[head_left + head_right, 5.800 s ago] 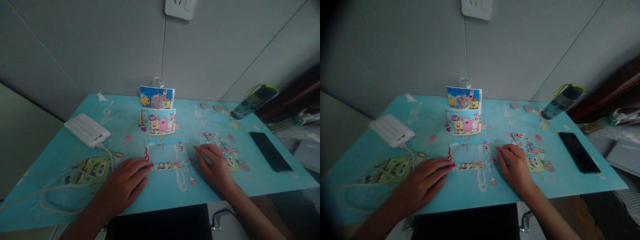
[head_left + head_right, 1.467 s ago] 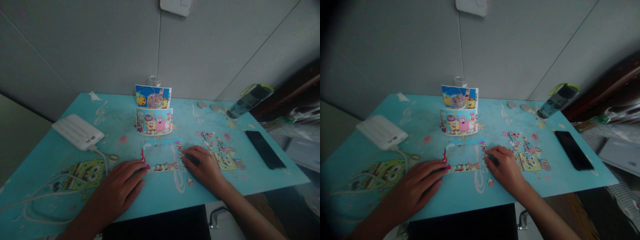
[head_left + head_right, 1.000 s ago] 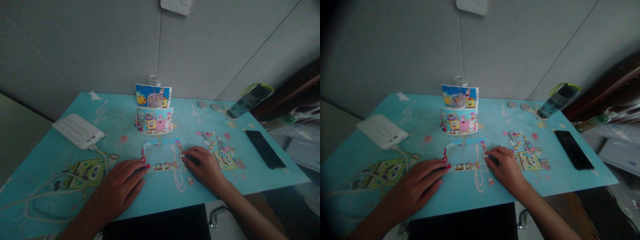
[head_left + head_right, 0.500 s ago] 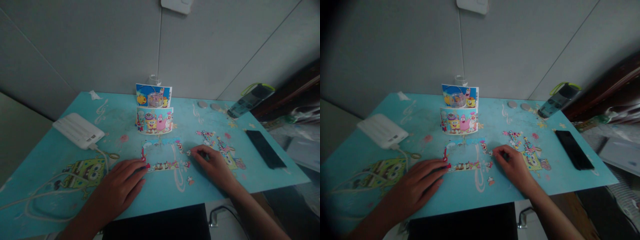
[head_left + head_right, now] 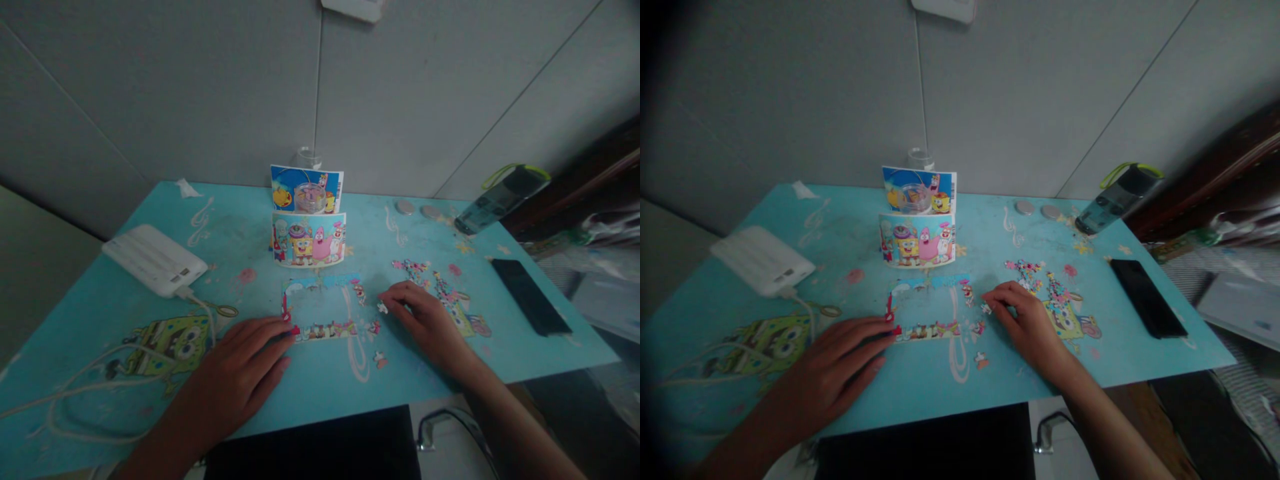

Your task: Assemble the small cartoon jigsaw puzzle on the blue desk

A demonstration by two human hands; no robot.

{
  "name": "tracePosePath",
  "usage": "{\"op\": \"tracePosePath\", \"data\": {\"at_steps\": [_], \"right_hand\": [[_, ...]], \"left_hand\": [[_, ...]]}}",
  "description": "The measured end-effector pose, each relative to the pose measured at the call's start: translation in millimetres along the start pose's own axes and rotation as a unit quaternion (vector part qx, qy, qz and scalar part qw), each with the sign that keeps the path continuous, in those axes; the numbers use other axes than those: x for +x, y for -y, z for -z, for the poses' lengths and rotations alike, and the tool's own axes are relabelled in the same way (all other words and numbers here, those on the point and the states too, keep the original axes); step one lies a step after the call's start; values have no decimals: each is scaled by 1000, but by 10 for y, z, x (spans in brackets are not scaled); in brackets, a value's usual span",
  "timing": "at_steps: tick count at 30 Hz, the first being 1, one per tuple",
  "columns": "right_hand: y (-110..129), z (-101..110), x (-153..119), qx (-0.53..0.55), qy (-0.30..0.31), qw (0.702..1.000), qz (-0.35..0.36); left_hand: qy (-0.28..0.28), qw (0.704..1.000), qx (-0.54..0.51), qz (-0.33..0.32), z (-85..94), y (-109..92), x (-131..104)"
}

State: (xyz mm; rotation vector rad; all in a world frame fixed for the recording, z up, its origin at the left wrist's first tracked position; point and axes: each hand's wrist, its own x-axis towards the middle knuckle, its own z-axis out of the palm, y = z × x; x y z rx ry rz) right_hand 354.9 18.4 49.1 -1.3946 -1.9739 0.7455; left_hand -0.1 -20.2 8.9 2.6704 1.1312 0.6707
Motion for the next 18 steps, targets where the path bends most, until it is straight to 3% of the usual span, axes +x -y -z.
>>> {"op": "tracePosePath", "data": {"at_steps": [9, 18], "right_hand": [[-52, 7, -30, -5, 42, 999, -3], [-171, 63, -49, -84, 38, 995, 35]], "left_hand": [[-5, 1000, -1, -3, -4, 1, -3], [-3, 1000, 1, -6, -24, 23, -21]]}}
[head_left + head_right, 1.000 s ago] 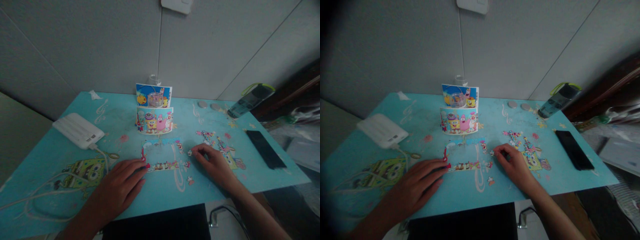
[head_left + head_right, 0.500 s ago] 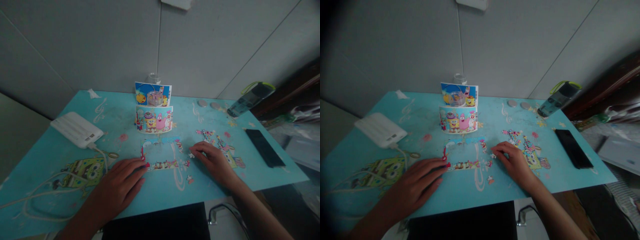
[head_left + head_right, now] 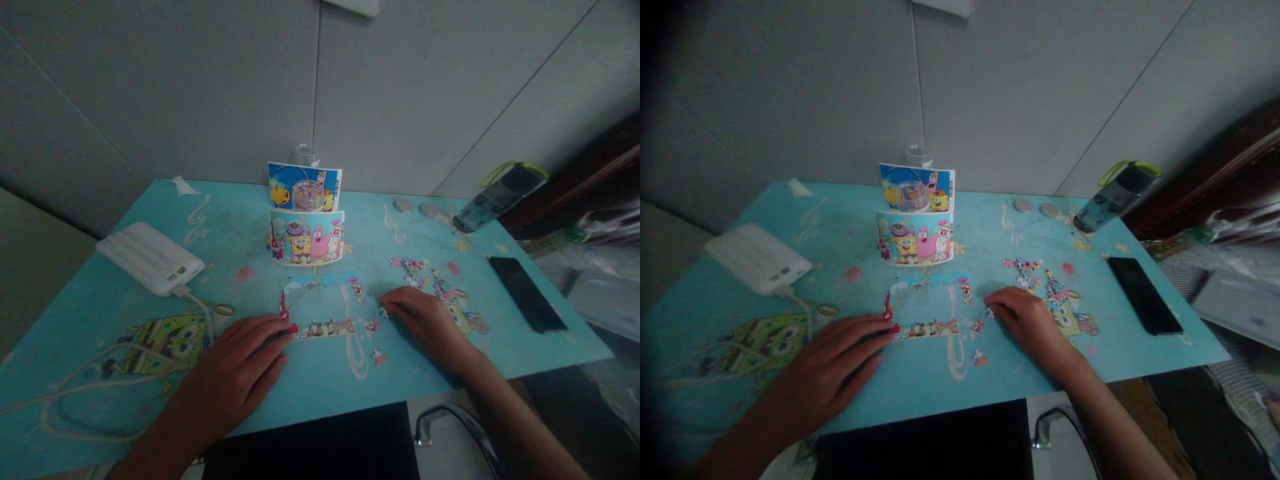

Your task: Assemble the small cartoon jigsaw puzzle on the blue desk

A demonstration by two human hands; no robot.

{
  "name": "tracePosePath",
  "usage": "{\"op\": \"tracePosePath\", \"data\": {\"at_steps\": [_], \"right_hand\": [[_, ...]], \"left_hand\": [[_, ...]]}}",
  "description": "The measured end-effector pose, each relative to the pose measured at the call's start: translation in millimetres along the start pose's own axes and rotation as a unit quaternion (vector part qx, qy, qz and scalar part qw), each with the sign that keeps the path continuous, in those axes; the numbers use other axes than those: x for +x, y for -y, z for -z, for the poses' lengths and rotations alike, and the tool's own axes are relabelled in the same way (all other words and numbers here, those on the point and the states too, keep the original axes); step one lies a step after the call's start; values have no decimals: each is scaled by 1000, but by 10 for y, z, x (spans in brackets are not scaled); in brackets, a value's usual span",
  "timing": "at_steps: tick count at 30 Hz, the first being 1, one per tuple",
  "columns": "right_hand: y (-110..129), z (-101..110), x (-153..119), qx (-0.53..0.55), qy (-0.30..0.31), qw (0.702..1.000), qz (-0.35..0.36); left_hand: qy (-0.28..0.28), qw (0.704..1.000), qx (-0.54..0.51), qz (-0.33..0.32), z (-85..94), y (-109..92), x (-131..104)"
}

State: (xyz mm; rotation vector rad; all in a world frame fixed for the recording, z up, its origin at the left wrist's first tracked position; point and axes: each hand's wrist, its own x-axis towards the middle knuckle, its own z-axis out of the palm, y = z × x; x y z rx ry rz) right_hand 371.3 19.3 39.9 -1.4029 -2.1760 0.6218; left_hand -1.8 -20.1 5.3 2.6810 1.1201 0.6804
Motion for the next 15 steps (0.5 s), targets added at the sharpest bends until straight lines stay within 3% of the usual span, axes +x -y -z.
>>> {"op": "tracePosePath", "data": {"at_steps": [6, 15], "right_hand": [[168, -42, -133, -51, -21, 998, 14], [318, -140, -183, -78, 10, 996, 39]], "left_hand": [[1, 1000, 1, 3, 2, -5, 0], [-4, 1000, -3, 7, 11, -19, 22]]}}
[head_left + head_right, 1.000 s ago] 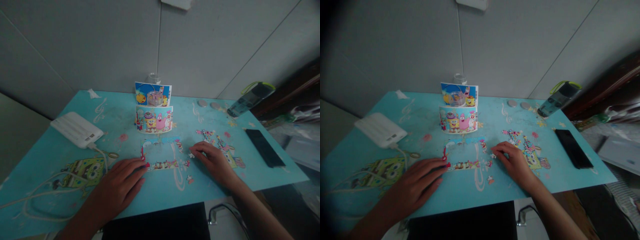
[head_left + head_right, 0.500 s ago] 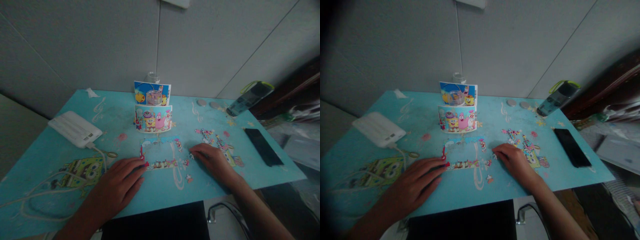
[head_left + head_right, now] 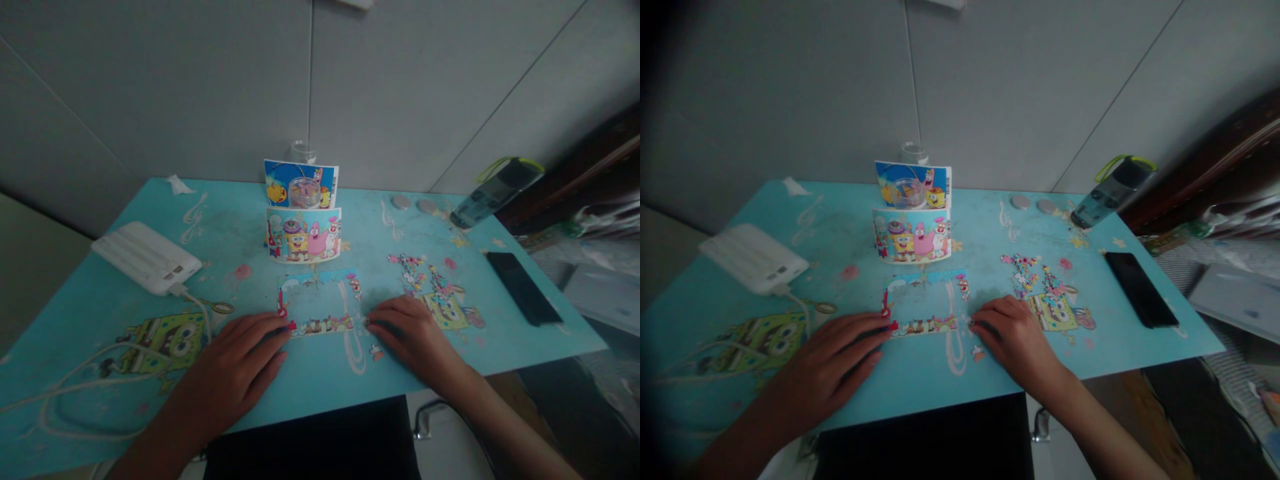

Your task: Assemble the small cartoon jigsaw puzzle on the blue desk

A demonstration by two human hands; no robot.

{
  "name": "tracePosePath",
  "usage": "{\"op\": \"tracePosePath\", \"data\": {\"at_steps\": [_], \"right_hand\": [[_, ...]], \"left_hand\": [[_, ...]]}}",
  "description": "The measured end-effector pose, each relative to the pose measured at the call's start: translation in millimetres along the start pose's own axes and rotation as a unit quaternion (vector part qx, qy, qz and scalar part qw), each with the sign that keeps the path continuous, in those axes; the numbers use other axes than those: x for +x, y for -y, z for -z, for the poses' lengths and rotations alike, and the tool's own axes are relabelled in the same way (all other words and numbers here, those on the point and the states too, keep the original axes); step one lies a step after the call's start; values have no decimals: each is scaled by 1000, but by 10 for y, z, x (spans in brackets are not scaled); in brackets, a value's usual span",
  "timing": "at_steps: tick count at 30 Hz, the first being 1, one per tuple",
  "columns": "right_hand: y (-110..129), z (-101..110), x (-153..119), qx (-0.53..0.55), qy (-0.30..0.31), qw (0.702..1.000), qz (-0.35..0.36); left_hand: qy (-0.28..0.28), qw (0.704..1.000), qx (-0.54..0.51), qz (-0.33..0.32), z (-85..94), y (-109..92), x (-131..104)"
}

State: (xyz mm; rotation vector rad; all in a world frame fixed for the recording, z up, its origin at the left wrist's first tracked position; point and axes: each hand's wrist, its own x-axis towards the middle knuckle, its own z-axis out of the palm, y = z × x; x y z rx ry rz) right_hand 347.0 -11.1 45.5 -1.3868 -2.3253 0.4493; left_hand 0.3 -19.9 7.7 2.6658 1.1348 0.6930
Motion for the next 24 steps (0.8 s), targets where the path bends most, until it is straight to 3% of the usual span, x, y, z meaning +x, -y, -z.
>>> {"op": "tracePosePath", "data": {"at_steps": [5, 11, 18, 24], "right_hand": [[32, 84, 29, 25, 35, 999, 12], [69, 138, -150, 67, 43, 997, -25], [159, 52, -254, 11, 83, 993, -84], [174, 57, -236, 21, 107, 992, -60]], "left_hand": [[2, 1000, 4, -2, 2, 7, -1], [7, 1000, 3, 0, 5, 9, -11], [6, 1000, 4, -1, -8, 11, -9], [0, 1000, -1, -2, -4, 9, -4]]}}
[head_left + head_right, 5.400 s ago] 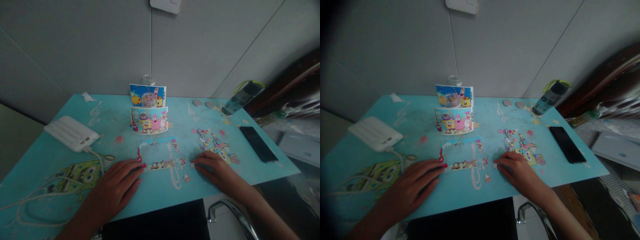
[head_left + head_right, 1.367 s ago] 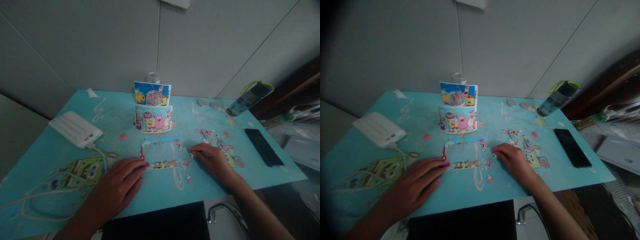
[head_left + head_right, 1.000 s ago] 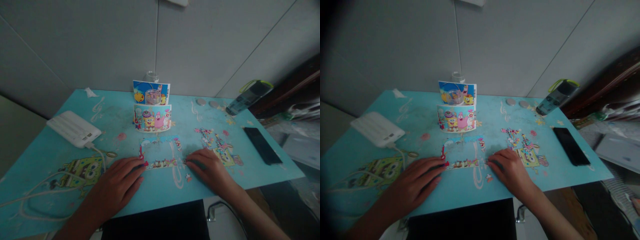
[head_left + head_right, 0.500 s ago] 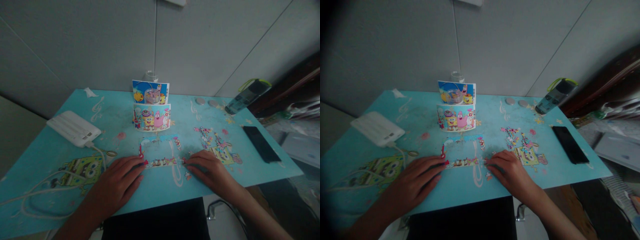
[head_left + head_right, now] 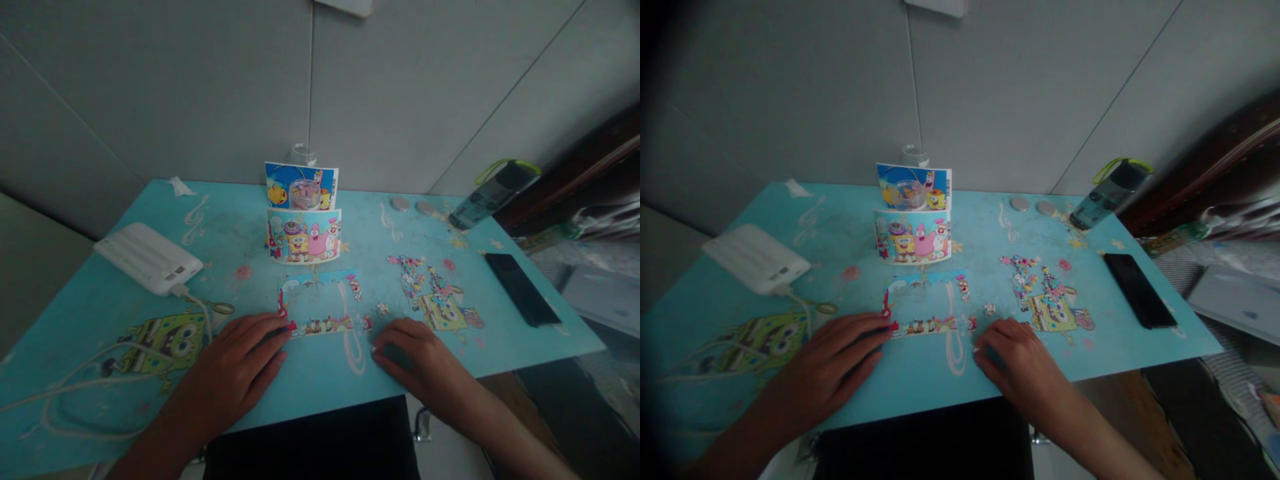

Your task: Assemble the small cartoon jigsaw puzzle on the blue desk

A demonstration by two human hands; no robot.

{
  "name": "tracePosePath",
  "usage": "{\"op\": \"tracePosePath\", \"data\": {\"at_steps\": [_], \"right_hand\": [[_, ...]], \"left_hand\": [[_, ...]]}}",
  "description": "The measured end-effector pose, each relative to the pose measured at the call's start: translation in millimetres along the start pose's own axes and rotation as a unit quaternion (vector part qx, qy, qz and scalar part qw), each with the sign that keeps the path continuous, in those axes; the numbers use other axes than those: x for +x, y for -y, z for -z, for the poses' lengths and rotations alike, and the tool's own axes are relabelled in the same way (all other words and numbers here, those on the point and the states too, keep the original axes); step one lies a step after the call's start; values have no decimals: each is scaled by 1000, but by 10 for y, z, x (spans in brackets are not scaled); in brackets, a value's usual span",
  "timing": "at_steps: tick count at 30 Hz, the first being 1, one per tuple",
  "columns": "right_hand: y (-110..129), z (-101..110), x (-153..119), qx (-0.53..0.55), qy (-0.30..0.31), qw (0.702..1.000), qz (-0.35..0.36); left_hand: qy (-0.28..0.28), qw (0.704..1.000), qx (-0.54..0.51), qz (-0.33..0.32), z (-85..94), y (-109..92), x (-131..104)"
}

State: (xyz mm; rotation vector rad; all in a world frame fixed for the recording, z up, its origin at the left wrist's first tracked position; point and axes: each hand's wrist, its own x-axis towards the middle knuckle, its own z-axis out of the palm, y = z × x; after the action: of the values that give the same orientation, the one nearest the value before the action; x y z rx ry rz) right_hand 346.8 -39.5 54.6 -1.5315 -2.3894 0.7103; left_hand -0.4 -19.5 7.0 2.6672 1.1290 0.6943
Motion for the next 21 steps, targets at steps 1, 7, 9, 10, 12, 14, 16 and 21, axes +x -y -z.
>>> {"op": "tracePosePath", "data": {"at_steps": [1, 7, 9, 10, 12, 14, 16, 21], "right_hand": [[0, 5, 0, 2, 1, 1000, 7], [-22, -1, -20, 43, -12, 999, 31], [-47, 14, -9, 60, -15, 997, 43], [-62, 30, 10, 67, -20, 996, 47], [-92, 70, 83, 74, -38, 995, 49], [-120, 107, 199, 69, -64, 994, 51], [-146, 118, 334, 57, -84, 993, 58], [-213, 34, 547, 42, -100, 991, 75]], "left_hand": [[0, 1000, -1, 0, 3, -2, 3], [2, 1000, -6, 10, 16, -14, 19], [0, 1000, -9, 11, 16, -17, 18], [-2, 1000, -11, 11, 15, -18, 16], [-3, 1000, -12, 13, 12, -17, 12], [-3, 1000, -11, 13, 8, -13, 7], [-4, 1000, -8, 9, 3, -7, 5], [-1, 1000, -1, 2, 4, -3, 6]]}}
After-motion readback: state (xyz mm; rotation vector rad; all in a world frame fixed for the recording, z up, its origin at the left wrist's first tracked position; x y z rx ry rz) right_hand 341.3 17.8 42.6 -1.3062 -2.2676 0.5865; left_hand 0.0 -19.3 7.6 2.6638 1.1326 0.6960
